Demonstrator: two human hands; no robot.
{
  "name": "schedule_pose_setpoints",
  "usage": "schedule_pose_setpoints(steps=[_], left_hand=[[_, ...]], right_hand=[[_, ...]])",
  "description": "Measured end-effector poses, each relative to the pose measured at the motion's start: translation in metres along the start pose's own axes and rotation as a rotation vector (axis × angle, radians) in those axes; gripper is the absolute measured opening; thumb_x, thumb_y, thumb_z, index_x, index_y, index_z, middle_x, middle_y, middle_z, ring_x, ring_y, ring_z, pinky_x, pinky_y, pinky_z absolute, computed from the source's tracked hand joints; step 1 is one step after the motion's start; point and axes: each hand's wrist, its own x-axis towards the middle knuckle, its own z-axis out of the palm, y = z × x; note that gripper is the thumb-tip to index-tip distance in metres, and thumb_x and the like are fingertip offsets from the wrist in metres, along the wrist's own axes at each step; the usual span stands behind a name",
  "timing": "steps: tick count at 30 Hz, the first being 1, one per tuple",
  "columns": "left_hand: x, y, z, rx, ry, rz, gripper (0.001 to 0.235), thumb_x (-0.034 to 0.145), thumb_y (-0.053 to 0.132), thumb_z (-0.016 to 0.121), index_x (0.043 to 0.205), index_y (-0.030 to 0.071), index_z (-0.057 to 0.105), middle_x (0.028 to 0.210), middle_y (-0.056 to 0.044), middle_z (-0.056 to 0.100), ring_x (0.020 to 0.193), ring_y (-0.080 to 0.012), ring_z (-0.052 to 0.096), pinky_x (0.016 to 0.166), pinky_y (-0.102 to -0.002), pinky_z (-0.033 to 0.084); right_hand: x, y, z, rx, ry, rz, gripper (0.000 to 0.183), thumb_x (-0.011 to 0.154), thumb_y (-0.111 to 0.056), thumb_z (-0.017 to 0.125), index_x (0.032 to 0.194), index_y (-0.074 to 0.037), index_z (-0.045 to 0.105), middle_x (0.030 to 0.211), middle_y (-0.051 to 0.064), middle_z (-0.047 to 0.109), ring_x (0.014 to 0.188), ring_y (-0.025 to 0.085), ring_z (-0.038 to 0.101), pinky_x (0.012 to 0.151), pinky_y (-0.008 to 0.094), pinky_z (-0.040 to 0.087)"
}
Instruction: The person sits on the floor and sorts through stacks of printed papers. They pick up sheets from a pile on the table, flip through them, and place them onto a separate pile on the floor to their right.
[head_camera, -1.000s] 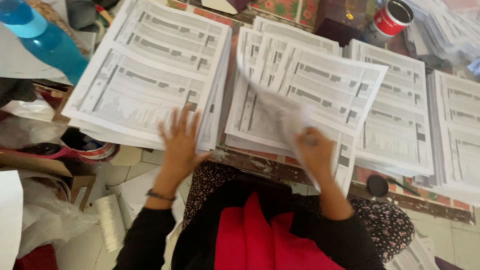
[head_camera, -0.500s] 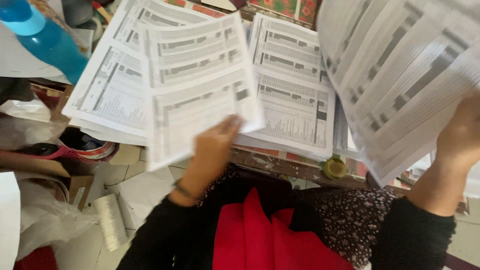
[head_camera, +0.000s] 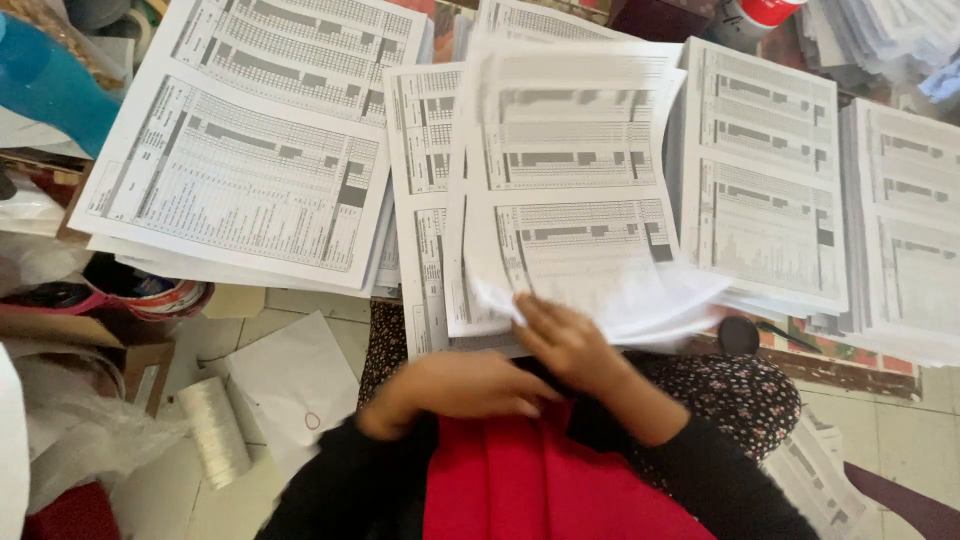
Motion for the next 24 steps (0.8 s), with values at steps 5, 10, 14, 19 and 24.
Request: schedule_pose_setpoints(steps=[5,10,14,19,24], left_hand=[[-0.113,-0.065,-0.007,-0.220,0.967,-0.354,0.037,0.093,0.006,0.047,0.124,-0.002,0.066,0.117,-0.023,0.072,0.115,-0.0389,0.070,0.088,-0.048,0.061],[-0.094,-0.088,-0.003,-0.323,1.099,-0.617,0.056,0.107,0.043,0.054,0.148,0.005,0.050,0.125,-0.031,0.066,0.118,-0.0448,0.068,0.090,-0.053,0.061],[-0.072,-0.089,-0.017,-0.603,1.289,-0.500,0.044,0.102,0.027,0.064,0.137,0.003,0.054,0.113,-0.020,0.072,0.100,-0.0296,0.071,0.088,-0.047,0.061],[-0.074,-0.093,-0.025,-0.402,1.272,-0.511,0.046,0.092,0.013,0.077,0.127,0.002,0.051,0.102,-0.017,0.070,0.088,-0.0275,0.070,0.078,-0.044,0.060],[-0.069,-0.070,-0.033,-0.447,1.279,-0.548,0.042,0.093,0.015,0.077,0.122,0.004,0.049,0.099,-0.016,0.066,0.086,-0.0257,0.064,0.075,-0.044,0.057]], right_hand=[[-0.021,-0.022,0.027,0.062,0.072,0.046,0.018,0.104,-0.010,0.061,0.090,-0.006,0.072,0.118,0.021,0.075,0.101,0.037,0.076,0.082,0.041,0.063],[-0.003,-0.051,0.036,0.101,0.098,0.046,0.017,0.104,-0.010,0.061,0.092,-0.006,0.072,0.116,0.023,0.075,0.098,0.040,0.076,0.082,0.044,0.064],[0.015,-0.064,0.033,0.284,-0.005,0.071,0.018,0.102,-0.019,0.067,0.116,-0.007,0.062,0.129,0.029,0.063,0.107,0.046,0.071,0.089,0.049,0.061],[0.010,-0.014,-0.017,0.600,-0.124,0.565,0.078,0.082,-0.034,0.089,0.130,0.015,0.052,0.123,0.047,0.058,0.111,0.068,0.057,0.093,0.070,0.050],[-0.148,0.091,-0.008,-0.244,-0.305,1.264,0.043,0.099,-0.044,0.071,0.116,-0.007,0.059,0.103,0.018,0.061,0.097,0.044,0.070,0.084,0.051,0.056]])
